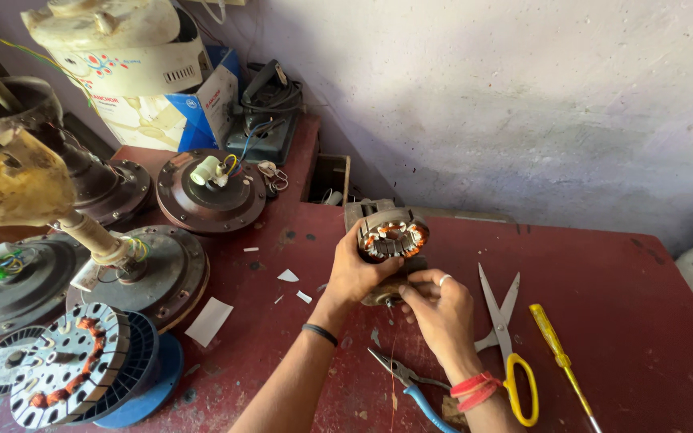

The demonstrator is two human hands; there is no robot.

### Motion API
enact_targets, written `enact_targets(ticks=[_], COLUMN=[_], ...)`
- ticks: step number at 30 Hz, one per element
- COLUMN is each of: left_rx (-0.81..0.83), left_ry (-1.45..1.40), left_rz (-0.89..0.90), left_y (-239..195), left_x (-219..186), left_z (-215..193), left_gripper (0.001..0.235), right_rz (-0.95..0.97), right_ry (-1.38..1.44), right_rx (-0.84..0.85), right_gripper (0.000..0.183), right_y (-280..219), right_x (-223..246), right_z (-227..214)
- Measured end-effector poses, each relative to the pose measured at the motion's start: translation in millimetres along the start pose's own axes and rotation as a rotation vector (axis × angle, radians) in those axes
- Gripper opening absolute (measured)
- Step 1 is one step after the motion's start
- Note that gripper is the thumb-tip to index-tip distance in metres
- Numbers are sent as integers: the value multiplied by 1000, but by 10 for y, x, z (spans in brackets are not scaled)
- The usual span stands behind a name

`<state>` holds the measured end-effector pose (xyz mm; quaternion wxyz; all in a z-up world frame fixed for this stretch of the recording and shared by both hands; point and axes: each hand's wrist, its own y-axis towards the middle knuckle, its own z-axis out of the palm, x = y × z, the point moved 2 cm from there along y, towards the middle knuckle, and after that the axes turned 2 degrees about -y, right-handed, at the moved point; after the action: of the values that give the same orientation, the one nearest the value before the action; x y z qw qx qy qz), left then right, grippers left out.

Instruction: The person repairs an electrical motor component by hand, using a screwdriver, pliers, and scissors to adjust and secure copper windings. The person repeatedly manipulates the windings and tools to tighten and align the internal parts of the motor.

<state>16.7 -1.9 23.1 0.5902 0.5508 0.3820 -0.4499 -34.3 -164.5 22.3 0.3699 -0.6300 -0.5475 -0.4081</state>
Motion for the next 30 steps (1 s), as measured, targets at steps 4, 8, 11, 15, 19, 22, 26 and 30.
enact_targets(ticks=[4, 8, 11, 15, 19, 22, 26, 30], left_rx=[39, 23, -6, 36, 84, 85, 74, 53], left_ry=[-57, 26, 60, 48, 7, 13, 31, 35], left_rz=[-59, -30, -41, -81, -72, -83, -65, -99], left_y=[49, 13, 13, 30, 54, 57, 33, 6], left_x=[-2, 17, 28, 65, 83, 105, 103, 105], left_z=[5, 5, -2, -16, -64, -55, -47, -38], left_gripper=[58, 54, 53, 51, 49, 50, 51, 51], right_rz=[-11, -16, -52, -94, -99, 1, -11, -61], right_ry=[11, 22, 44, -27, -83, -169, -81, -390], right_rx=[-1, -20, -40, -82, -81, -33, 261, 570], right_gripper=[23, 21, 18, 14, 12, 10, 10, 19], right_y=[4, -28, -49, -97, -232, -463, -908, -1013], right_x=[40, 53, 41, -73, -278, -545, -951, -1239], right_z=[-3, 5, 38, 39, 13, -5, 42, -125])
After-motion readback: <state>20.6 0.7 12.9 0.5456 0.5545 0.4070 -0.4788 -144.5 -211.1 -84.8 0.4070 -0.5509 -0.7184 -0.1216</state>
